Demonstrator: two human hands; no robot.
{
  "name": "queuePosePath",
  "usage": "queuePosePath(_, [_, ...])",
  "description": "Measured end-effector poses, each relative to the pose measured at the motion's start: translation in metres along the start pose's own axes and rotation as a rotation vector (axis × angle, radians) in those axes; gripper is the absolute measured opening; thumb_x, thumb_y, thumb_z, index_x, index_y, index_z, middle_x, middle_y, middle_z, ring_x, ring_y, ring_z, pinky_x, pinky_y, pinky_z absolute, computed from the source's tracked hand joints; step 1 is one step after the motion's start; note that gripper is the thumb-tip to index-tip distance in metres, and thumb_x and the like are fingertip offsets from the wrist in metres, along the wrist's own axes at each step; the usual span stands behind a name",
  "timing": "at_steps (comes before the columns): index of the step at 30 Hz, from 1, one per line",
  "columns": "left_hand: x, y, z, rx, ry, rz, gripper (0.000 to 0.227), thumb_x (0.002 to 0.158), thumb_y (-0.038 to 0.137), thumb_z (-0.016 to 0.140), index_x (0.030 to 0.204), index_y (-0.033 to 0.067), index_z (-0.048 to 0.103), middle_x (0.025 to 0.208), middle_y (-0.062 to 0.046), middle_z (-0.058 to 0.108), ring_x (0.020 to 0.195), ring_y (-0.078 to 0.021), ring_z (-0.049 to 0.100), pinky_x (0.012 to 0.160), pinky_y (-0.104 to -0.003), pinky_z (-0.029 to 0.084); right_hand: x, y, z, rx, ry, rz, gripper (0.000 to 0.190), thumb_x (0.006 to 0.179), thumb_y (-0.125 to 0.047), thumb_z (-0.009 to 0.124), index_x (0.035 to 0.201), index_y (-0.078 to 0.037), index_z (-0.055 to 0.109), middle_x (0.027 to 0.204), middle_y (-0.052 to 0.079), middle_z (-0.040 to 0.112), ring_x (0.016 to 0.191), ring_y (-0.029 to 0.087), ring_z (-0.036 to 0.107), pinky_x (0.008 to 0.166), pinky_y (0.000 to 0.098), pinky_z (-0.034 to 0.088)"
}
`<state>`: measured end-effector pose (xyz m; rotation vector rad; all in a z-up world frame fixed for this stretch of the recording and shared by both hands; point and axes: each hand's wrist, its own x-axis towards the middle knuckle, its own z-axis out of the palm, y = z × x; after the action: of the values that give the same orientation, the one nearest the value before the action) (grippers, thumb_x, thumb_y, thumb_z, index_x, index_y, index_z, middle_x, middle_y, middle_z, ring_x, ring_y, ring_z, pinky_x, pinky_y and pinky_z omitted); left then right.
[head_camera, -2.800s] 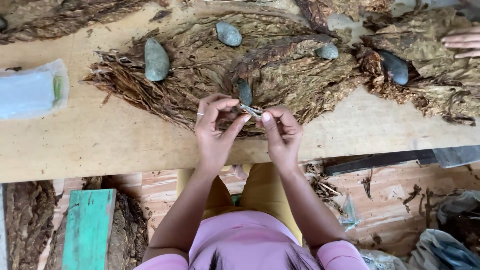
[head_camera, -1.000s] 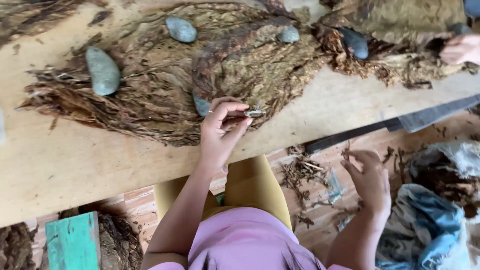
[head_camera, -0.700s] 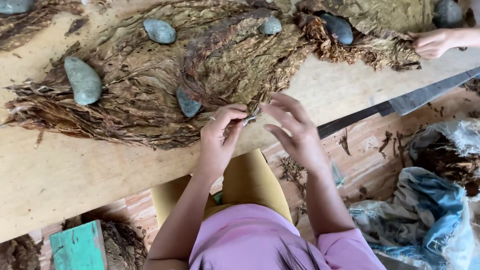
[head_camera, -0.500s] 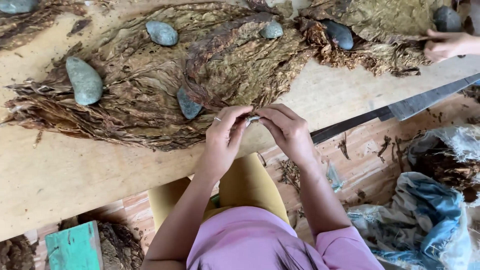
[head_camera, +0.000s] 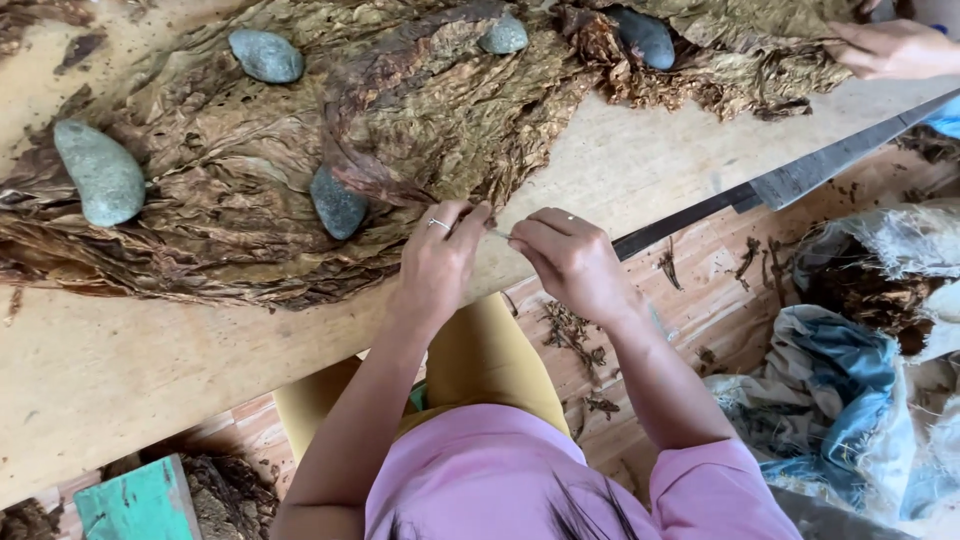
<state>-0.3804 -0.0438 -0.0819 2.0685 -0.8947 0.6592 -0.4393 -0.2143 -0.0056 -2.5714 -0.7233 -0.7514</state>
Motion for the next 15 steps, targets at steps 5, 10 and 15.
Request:
queuePosePath(5, [0.006, -0.005, -0.014, -0.212, 0.166, -0.112, 0.024, 0.085, -0.005, 0.064, 0.107, 0.0041, 0.067, 0.1, -0.012, 0.06, 0.091, -0.0324, 0.063, 0.078, -0.04, 0.054, -0.033, 0.017, -0.032, 0.19, 0.04, 0.324, 0.008, 0.079, 0.001, 0.075, 0.082, -0.006, 0.07, 0.074, 0.01, 0.066, 0.069, 0.032, 0.068, 0.063, 0.0326, 0.053])
queuePosePath(10, [0.021, 0.02, -0.052, -0.484, 0.185, -0.194, 0.031, 0.083, -0.008, 0.059, 0.108, 0.0089, 0.069, 0.102, -0.011, 0.063, 0.092, -0.0283, 0.064, 0.078, -0.035, 0.055, -0.118, 0.06, -0.041, 0.102, -0.003, 0.584, 0.015, 0.07, -0.004, 0.08, 0.082, -0.006, 0.072, 0.068, 0.009, 0.067, 0.067, 0.025, 0.068, 0.064, 0.0319, 0.054])
queuePosePath(15, [-0.008, 0.005, -0.086, -0.61, 0.149, -0.21, 0.022, 0.085, 0.003, 0.059, 0.104, 0.0062, 0.069, 0.1, -0.013, 0.063, 0.091, -0.0257, 0.061, 0.08, -0.038, 0.052, -0.146, 0.065, -0.05, 0.075, -0.156, 0.778, 0.036, 0.074, 0.004, 0.074, 0.109, 0.002, 0.066, 0.092, 0.022, 0.068, 0.086, 0.034, 0.069, 0.077, 0.0397, 0.055])
